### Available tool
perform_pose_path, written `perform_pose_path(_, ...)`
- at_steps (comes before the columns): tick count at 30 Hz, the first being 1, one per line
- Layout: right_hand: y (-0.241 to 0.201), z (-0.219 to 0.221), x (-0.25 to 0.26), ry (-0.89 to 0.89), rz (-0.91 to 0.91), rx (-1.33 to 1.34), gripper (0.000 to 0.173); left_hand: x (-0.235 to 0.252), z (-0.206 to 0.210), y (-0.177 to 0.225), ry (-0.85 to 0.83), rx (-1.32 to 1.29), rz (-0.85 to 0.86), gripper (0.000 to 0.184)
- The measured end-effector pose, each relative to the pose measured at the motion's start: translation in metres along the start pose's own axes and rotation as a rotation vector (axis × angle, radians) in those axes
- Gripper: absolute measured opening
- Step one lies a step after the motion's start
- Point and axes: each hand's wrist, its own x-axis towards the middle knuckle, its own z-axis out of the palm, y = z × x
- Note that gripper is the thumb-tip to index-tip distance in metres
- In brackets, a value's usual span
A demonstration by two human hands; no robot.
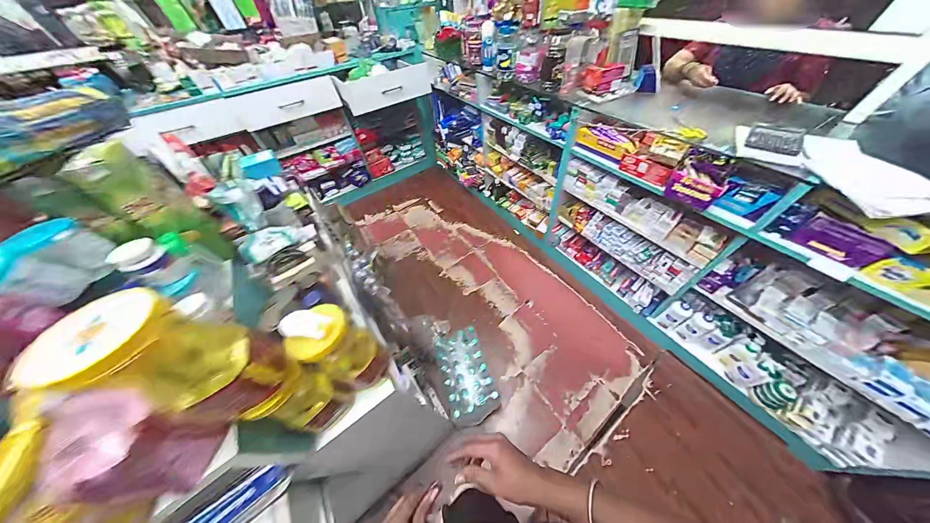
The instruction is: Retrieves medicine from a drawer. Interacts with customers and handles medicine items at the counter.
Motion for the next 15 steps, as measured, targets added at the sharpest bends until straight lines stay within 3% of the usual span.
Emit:
perform_pose_path(3,0.021,-0.103,0.002,0.108,0.253,0.341,0.022,0.095,0.072,0.078,-0.057,-0.168,-0.005,0.023)
perform_pose_path(6,0.059,-0.225,0.022,0.169,0.295,0.397,0.017,0.200,0.139,0.134,-0.124,-0.545,-0.093,0.020)
perform_pose_path(11,0.115,-0.456,0.072,0.203,0.346,0.113,0.021,0.401,0.240,0.213,-0.335,-0.693,-0.093,0.025)
perform_pose_path(15,0.118,-0.727,0.093,0.616,0.459,-0.348,0.026,0.570,0.293,0.285,-0.394,-0.557,0.148,0.041)
